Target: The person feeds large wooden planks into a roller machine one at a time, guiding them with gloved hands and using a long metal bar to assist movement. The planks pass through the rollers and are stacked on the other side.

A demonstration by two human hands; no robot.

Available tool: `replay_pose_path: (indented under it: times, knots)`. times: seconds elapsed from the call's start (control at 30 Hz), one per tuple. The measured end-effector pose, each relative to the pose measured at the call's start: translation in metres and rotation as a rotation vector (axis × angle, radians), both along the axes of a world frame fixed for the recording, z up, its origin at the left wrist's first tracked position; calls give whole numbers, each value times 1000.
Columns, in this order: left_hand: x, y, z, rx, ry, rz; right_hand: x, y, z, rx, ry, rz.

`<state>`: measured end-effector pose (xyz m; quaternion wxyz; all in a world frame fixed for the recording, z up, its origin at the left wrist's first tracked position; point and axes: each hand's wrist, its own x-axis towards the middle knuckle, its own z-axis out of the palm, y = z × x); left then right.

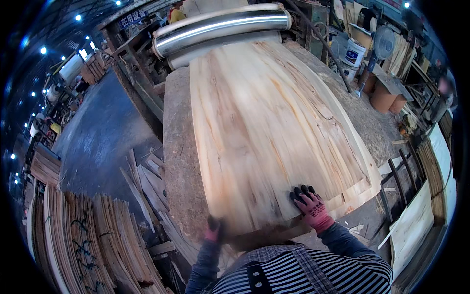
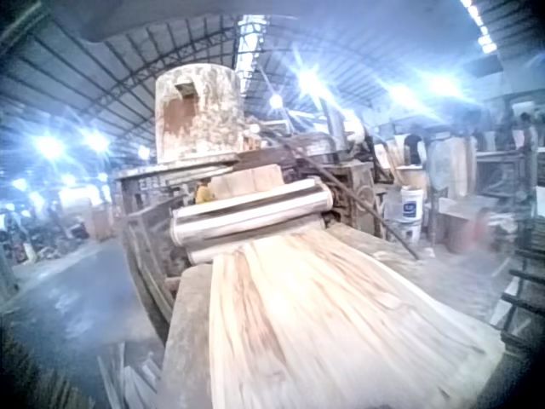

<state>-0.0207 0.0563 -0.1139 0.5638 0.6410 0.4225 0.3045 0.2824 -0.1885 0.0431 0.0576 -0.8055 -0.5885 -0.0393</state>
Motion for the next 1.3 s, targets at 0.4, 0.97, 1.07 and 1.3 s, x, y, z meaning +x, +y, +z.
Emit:
replay_pose_path:
  times: [0.4,0.97,1.07,1.3]
  knots:
    - [33,-38,116,-266,-99,-130,7,-31,12,99,73,-38]
    - [9,-10,129,-216,20,-134,-27,-18,-24,296,119,-77]
    - [10,-12,122,-114,105,-180,-25,-19,-20,356,114,-65]
    - [-1,7,48,-18,227,-42,-25,-17,-10,371,67,-49]
